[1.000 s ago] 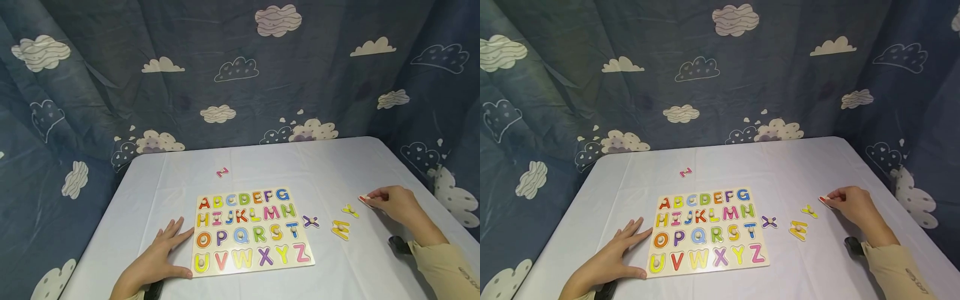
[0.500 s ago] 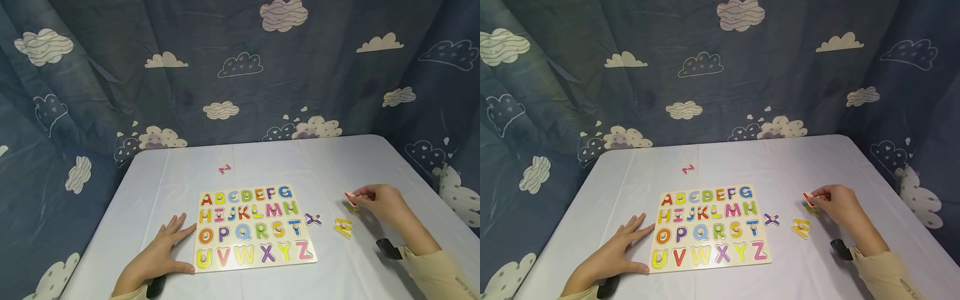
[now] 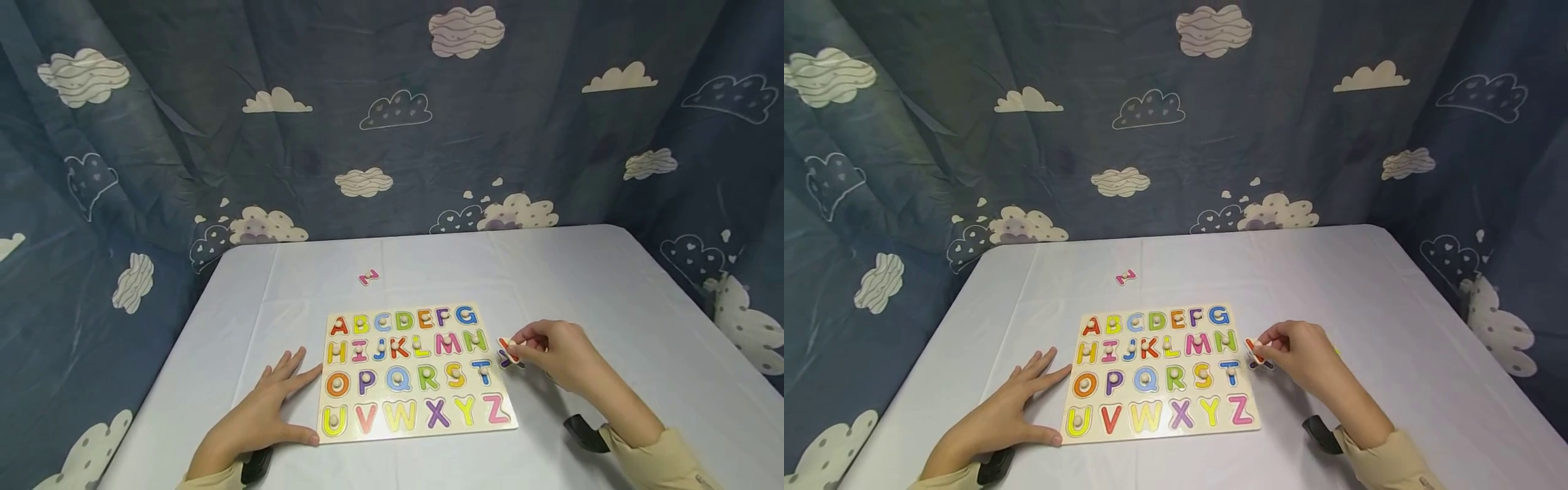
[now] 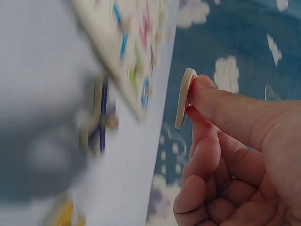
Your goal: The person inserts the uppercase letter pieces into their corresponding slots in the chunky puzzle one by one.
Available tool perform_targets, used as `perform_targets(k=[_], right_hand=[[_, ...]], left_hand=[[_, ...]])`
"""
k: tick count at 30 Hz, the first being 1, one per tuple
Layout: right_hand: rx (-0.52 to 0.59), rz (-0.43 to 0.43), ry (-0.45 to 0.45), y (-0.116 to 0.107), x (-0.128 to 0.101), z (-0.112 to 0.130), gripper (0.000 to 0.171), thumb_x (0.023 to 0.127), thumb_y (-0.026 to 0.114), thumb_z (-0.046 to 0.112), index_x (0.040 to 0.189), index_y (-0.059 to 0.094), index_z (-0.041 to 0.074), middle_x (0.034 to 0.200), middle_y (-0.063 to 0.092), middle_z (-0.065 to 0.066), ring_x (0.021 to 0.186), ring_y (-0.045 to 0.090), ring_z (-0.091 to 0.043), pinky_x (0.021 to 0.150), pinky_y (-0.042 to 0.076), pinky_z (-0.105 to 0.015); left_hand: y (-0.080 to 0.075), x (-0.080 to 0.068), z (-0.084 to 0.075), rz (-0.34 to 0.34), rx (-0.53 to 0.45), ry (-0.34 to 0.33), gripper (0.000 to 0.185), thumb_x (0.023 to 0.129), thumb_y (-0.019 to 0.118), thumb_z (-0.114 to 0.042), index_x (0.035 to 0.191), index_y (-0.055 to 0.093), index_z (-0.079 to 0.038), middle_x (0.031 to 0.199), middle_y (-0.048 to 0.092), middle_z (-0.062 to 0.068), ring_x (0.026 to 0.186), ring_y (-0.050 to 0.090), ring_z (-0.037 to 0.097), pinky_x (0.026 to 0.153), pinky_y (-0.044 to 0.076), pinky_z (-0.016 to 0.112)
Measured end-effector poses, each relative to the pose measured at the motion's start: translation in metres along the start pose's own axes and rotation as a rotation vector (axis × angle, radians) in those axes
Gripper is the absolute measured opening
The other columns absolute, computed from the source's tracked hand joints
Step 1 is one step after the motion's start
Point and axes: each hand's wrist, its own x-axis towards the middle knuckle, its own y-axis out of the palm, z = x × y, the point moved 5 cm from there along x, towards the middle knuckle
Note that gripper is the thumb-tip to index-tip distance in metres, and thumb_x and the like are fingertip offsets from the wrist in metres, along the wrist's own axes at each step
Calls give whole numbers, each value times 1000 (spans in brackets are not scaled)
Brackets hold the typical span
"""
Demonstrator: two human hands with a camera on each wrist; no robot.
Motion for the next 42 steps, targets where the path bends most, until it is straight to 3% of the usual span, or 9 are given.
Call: perform_targets(k=[5, 15, 28, 42], right_hand=[[68, 66, -50, 27, 3, 29, 14, 91, 86, 19, 90, 76, 9, 73, 59, 4, 69, 50, -10, 55, 37, -20], [140, 179, -237, 79, -2, 84, 17, 90, 86, 14, 78, 74, 17, 68, 55, 10, 63, 46, 0, 55, 38, -16], [184, 302, -322, 124, -8, 135, 22, 87, 89, 14, 75, 71, 16, 61, 54, 12, 55, 46, 2, 49, 38, -16], [118, 278, -403, 155, -11, 164, 27, 83, 94, 18, 69, 70, 17, 59, 51, 15, 56, 43, 6, 52, 37, -15]], left_hand=[[-1, 1, 1, 0, 0, -9, 118, 57, 99, -61, 159, 55, -22, 179, 25, 17, 166, 14, 49, 131, 11, 74], [1, -2, 7, 5, -10, -13, 118, 56, 98, -63, 159, 56, -23, 178, 26, 17, 166, 14, 48, 131, 11, 74], [-2, 0, 0, 2, -16, 11, 116, 58, 99, -59, 159, 55, -22, 178, 25, 18, 166, 14, 49, 131, 10, 74], [-1, 1, 1, 3, -10, 5, 115, 60, 99, -59, 159, 55, -22, 179, 25, 18, 166, 13, 49, 130, 10, 75]])
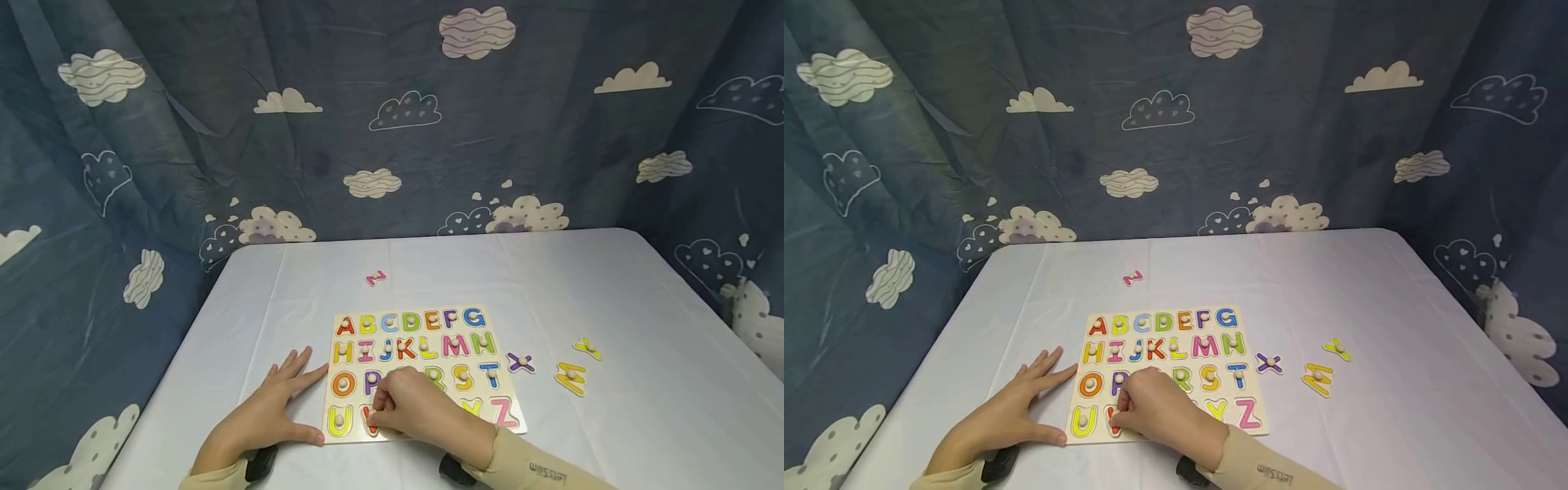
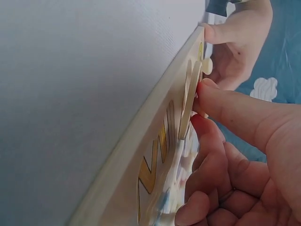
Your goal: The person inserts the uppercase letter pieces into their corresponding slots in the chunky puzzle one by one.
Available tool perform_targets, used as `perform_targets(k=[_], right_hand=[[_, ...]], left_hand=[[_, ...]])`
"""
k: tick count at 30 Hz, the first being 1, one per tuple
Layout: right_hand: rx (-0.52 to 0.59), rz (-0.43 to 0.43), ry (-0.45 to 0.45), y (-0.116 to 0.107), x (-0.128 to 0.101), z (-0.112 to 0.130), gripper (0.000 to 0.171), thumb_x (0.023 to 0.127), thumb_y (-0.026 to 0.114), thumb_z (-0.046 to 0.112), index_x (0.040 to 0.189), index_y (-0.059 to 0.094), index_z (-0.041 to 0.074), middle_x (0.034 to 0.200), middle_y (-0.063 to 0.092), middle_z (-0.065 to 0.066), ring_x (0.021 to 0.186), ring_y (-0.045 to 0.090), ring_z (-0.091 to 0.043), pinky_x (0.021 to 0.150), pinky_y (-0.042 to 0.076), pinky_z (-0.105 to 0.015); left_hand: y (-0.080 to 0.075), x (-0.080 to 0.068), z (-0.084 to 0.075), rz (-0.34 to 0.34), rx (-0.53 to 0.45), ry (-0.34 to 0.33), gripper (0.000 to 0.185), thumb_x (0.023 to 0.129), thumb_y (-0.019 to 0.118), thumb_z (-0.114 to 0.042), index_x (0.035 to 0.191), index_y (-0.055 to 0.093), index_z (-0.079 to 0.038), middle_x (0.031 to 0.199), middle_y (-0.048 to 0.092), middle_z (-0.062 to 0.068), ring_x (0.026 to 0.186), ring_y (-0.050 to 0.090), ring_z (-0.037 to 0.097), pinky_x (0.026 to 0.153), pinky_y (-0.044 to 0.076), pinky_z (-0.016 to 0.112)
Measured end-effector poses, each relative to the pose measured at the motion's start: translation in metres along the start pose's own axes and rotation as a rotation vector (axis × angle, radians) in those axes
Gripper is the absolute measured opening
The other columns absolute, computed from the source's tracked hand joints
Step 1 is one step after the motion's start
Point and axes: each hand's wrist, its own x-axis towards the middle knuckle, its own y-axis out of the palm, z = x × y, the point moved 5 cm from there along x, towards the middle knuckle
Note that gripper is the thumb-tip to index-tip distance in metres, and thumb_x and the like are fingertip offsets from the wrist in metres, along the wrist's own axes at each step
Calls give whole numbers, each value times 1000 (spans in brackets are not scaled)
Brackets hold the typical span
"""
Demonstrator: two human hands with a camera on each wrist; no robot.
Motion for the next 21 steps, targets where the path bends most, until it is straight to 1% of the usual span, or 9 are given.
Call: perform_targets(k=[8, 15, 21], right_hand=[[-4, 8, 14, 5, 2, 3, 29, 83, 94, 18, 68, 69, 18, 58, 52, 14, 55, 44, 5, 51, 38, -15], [-16, 4, 25, 6, 4, 1, 30, 82, 94, 19, 67, 68, 18, 57, 50, 15, 56, 43, 5, 51, 37, -15], [-12, -4, 13, 4, 2, 2, 27, 82, 94, 20, 68, 70, 18, 57, 50, 16, 56, 43, 6, 52, 37, -14]], left_hand=[[0, 0, 0, 9, -3, -7, 114, 60, 99, -59, 159, 55, -24, 179, 24, 16, 167, 12, 48, 131, 9, 74], [-1, 0, -2, 11, 0, 8, 114, 61, 99, -59, 160, 54, -24, 179, 23, 17, 166, 13, 50, 130, 9, 75], [0, -1, -1, 12, 3, 3, 115, 60, 99, -60, 160, 54, -24, 179, 24, 18, 166, 13, 50, 130, 10, 76]])
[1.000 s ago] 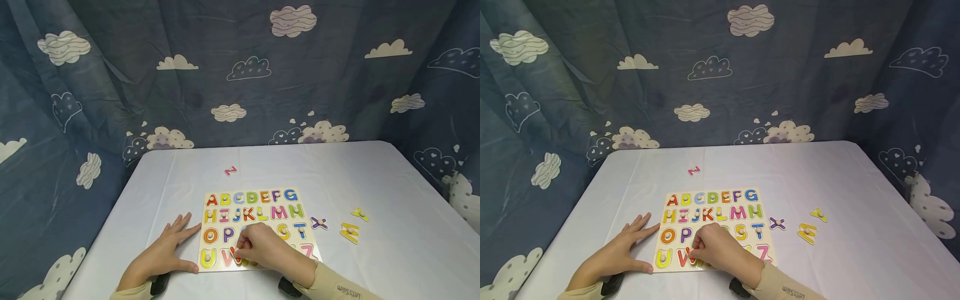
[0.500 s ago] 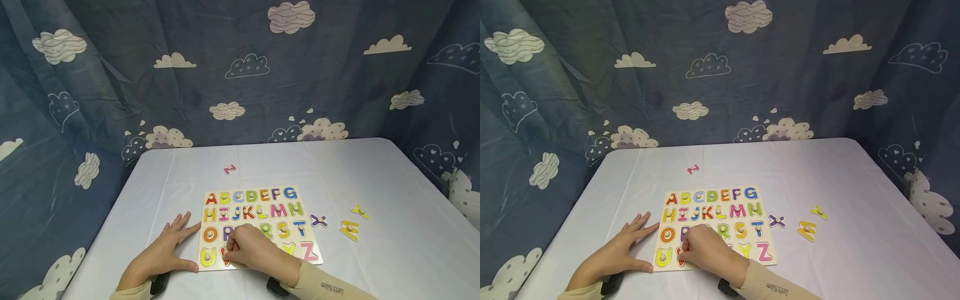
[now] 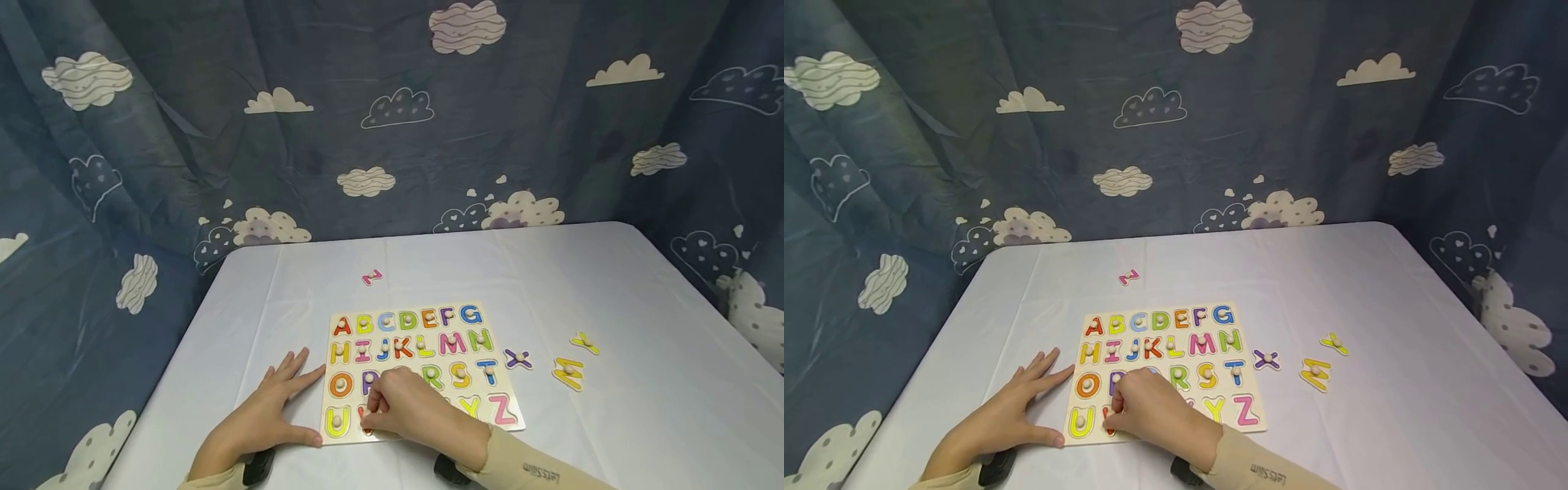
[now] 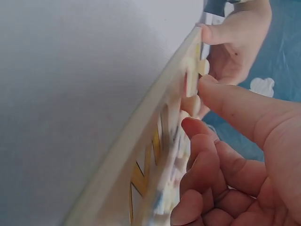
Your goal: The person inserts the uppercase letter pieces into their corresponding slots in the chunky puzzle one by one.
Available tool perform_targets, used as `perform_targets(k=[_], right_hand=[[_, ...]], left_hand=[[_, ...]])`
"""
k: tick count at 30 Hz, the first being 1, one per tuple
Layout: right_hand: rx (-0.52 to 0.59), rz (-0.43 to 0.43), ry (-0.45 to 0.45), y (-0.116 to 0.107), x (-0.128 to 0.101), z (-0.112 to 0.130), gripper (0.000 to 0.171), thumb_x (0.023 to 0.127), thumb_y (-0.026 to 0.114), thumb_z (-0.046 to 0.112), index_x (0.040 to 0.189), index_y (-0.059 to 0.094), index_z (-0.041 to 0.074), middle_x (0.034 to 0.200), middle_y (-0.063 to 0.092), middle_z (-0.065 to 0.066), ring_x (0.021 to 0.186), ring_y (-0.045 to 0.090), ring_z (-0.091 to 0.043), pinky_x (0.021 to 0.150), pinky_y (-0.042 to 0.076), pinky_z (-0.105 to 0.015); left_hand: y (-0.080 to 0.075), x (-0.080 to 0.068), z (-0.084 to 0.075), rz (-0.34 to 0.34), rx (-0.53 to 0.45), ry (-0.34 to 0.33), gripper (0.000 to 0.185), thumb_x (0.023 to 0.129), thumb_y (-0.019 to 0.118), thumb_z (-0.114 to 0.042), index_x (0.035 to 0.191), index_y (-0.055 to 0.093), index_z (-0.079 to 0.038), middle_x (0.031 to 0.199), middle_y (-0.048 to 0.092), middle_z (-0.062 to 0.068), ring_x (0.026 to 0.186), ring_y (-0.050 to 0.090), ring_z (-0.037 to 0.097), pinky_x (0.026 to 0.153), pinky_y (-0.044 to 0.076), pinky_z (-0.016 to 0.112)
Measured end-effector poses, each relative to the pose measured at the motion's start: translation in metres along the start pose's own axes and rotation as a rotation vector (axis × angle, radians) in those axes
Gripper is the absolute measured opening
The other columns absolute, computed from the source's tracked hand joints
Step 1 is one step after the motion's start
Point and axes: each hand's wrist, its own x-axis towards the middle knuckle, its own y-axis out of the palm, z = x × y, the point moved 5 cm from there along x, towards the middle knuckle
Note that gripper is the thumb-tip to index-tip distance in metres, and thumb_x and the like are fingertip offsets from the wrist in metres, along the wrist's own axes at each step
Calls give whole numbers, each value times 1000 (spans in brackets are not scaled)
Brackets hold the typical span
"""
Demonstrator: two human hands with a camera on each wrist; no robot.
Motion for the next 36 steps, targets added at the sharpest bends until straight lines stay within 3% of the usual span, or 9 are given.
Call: perform_targets(k=[9, 21, 36], right_hand=[[-18, -88, 46, -35, -18, -16, 25, 87, 90, 22, 72, 71, 17, 63, 55, 13, 62, 47, 1, 57, 42, -18], [-91, -247, 333, -100, -65, -85, 25, 90, 87, 26, 73, 70, 18, 65, 54, 6, 66, 47, -9, 58, 35, -21], [-203, -357, 560, -157, -135, -164, 26, 93, 83, 29, 86, 74, 6, 72, 60, 1, 72, 50, -17, 60, 35, -27]], left_hand=[[1, -1, 1, -11, 17, -5, 116, 59, 99, -60, 160, 54, -23, 179, 25, 17, 166, 15, 50, 130, 12, 75], [1, -1, 0, -11, 9, 7, 116, 59, 99, -59, 159, 55, -23, 178, 26, 18, 165, 15, 51, 130, 11, 75], [2, 1, 2, -16, 10, 1, 116, 58, 99, -60, 159, 55, -23, 178, 26, 18, 166, 14, 50, 130, 11, 75]])
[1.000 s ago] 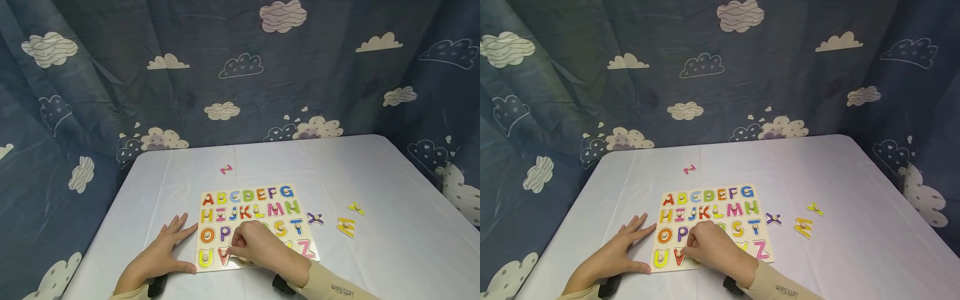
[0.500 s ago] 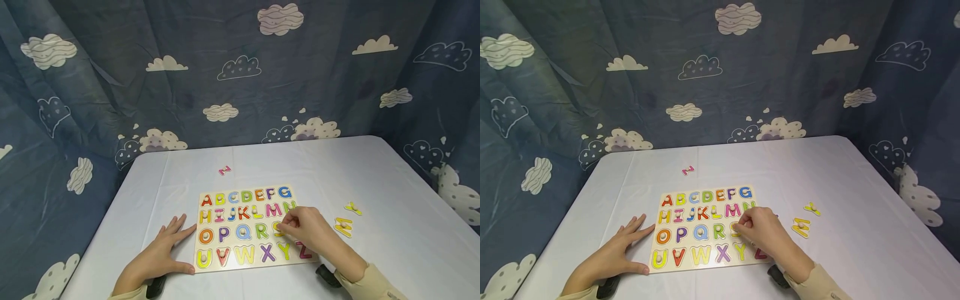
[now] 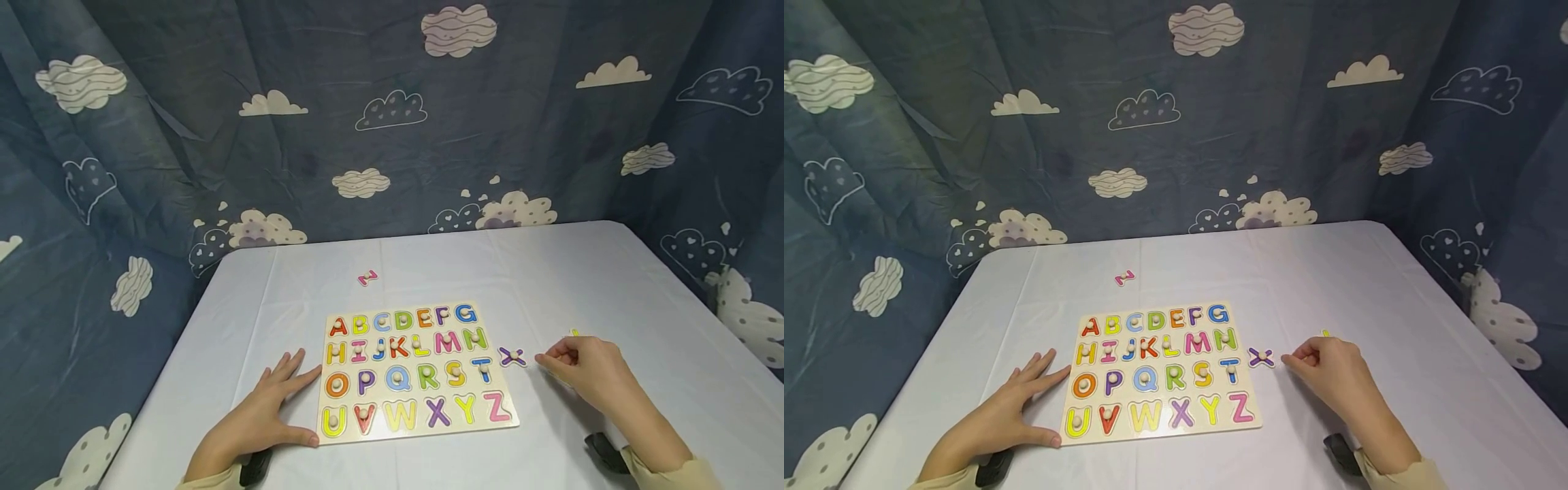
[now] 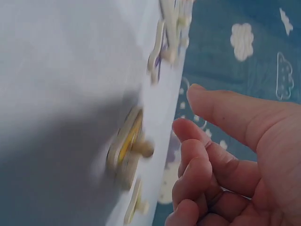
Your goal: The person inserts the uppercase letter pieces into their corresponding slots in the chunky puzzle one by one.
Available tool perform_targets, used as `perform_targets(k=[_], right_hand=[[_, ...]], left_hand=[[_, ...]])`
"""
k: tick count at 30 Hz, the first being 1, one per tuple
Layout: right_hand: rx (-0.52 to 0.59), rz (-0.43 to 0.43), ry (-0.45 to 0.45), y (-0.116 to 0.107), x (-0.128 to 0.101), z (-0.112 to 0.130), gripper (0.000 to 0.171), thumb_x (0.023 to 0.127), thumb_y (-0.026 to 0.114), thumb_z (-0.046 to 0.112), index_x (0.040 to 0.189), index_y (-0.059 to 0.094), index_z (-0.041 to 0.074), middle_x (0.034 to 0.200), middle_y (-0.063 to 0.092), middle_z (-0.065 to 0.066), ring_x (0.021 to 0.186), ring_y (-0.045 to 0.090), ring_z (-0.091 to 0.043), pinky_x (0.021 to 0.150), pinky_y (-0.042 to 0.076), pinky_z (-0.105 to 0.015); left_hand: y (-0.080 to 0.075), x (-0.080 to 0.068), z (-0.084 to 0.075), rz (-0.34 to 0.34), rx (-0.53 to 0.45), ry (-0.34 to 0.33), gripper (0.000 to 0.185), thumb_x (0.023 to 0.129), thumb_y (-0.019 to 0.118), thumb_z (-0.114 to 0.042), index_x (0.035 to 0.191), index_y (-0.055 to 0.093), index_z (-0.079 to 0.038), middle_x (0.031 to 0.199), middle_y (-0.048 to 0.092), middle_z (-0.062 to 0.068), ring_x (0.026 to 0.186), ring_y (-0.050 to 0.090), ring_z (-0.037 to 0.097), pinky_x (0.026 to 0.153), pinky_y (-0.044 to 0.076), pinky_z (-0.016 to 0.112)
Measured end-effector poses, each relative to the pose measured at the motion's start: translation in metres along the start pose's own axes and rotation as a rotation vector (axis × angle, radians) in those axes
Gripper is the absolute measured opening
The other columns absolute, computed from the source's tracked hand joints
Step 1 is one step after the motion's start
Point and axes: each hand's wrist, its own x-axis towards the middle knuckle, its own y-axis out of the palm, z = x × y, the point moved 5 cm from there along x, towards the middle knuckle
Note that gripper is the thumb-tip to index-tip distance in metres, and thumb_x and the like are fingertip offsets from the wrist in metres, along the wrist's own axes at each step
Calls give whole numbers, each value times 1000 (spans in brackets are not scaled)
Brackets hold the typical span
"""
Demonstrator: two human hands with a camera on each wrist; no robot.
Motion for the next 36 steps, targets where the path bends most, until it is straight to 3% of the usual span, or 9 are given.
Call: perform_targets(k=[10, 20, 36], right_hand=[[-36, 1, 53, -9, -1, -30, 27, 91, 85, 29, 85, 72, 6, 71, 60, 1, 70, 50, -17, 61, 34, -29], [-39, -2, 46, -4, 1, -32, 27, 89, 86, 28, 80, 72, 7, 67, 60, 2, 68, 49, -17, 61, 33, -29], [-3, 33, 27, -8, 8, -36, 16, 91, 81, 15, 93, 75, 0, 78, 64, -1, 74, 53, -16, 57, 38, -24]], left_hand=[[0, 1, -1, -1, -3, -15, 117, 57, 99, -62, 158, 56, -23, 178, 26, 17, 166, 14, 49, 131, 11, 74], [1, 1, 1, -1, 1, -17, 117, 57, 99, -62, 158, 56, -23, 178, 25, 17, 166, 13, 48, 131, 11, 74], [1, 2, 0, 4, 4, -20, 117, 57, 99, -62, 159, 56, -23, 179, 25, 17, 167, 13, 48, 131, 11, 73]])
